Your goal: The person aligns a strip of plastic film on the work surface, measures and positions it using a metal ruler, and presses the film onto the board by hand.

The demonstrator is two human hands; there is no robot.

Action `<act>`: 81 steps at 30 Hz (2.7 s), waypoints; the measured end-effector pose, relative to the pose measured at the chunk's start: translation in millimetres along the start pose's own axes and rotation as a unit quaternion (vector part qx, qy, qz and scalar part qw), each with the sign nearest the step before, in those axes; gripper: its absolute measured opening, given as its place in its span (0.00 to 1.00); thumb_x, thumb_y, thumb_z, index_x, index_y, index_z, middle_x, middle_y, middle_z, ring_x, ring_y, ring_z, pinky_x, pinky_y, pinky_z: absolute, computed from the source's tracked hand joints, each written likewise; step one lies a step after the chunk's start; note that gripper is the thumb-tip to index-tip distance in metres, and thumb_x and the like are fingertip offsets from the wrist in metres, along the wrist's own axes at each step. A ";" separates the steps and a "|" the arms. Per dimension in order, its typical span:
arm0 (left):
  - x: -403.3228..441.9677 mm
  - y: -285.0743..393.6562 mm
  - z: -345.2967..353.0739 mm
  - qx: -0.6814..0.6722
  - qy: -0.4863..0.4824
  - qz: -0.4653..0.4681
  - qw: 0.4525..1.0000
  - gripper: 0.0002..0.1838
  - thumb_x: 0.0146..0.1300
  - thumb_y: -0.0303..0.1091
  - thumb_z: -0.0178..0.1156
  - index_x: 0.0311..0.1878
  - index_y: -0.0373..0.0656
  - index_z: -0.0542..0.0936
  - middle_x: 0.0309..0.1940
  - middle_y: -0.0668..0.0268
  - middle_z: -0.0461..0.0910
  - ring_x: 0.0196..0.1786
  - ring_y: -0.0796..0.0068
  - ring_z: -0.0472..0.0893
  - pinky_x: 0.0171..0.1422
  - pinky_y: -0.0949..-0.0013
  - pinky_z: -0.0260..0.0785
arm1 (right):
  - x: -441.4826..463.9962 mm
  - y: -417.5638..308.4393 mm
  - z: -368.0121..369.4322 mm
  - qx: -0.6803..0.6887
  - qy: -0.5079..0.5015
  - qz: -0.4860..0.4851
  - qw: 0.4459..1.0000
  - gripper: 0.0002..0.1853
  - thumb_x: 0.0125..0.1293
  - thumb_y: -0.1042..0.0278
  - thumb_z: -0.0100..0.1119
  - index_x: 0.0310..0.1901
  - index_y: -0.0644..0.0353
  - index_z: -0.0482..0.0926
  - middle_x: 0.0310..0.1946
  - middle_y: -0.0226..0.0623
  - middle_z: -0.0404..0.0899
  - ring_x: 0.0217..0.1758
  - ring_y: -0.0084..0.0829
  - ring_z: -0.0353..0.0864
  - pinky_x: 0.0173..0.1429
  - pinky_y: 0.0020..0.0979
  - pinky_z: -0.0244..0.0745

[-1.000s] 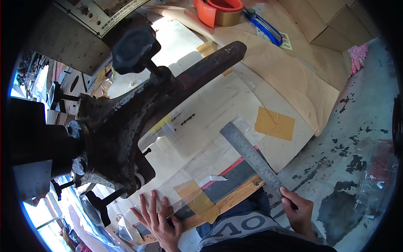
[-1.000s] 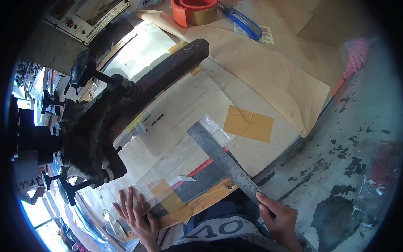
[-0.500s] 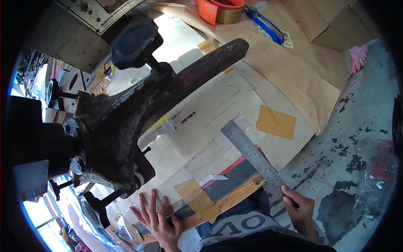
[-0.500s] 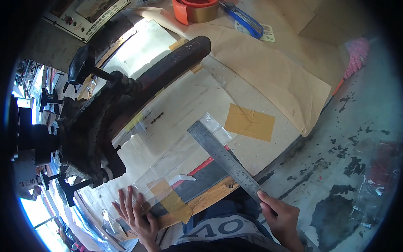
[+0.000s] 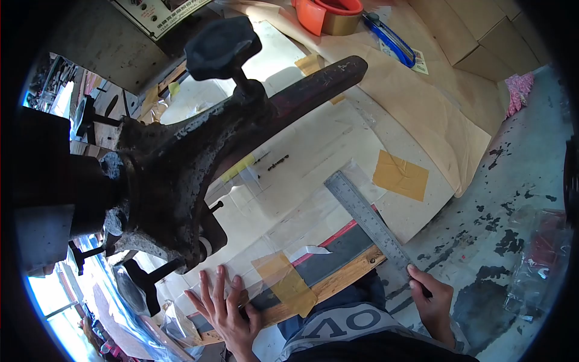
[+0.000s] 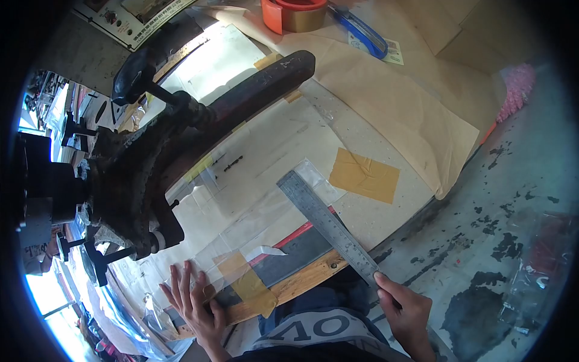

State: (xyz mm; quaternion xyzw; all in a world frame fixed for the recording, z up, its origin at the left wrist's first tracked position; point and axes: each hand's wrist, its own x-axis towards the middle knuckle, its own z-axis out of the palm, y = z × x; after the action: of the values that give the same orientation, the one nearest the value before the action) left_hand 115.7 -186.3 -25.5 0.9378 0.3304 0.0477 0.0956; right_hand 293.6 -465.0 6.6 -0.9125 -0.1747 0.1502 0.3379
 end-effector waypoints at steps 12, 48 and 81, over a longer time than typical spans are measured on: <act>1.4 1.0 -1.0 -0.003 0.001 -0.002 1.000 0.30 0.43 0.36 0.49 0.56 0.55 0.77 0.67 0.63 0.71 0.74 0.46 0.60 0.77 0.31 0.27 | 0.5 2.6 -1.7 0.005 -0.018 0.018 1.000 0.17 0.58 0.80 0.64 0.50 0.60 0.83 0.40 0.43 0.86 0.33 0.30 0.87 0.34 0.25 0.78; 0.2 -1.7 2.1 -0.003 0.007 -0.004 1.000 0.29 0.44 0.36 0.48 0.55 0.54 0.78 0.67 0.64 0.71 0.74 0.46 0.60 0.78 0.32 0.28 | 2.0 4.5 -2.7 -0.026 -0.024 0.000 0.999 0.18 0.57 0.79 0.65 0.51 0.57 0.83 0.37 0.42 0.86 0.27 0.32 0.84 0.30 0.26 0.75; 2.6 48.0 9.7 -0.050 0.020 0.070 0.996 0.36 0.53 0.37 0.55 0.70 0.48 0.68 0.71 0.61 0.62 0.72 0.62 0.63 0.77 0.38 0.34 | -25.4 -1.0 11.9 0.010 0.123 -0.073 0.990 0.17 0.64 0.83 0.54 0.55 0.66 0.80 0.48 0.46 0.84 0.50 0.30 0.84 0.51 0.27 0.76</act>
State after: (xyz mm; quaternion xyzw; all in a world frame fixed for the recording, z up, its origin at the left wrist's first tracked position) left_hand 148.5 -222.8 -24.8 0.9515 0.2632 0.0891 0.1319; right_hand 266.0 -468.3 2.6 -0.9053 -0.1962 0.0133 0.3765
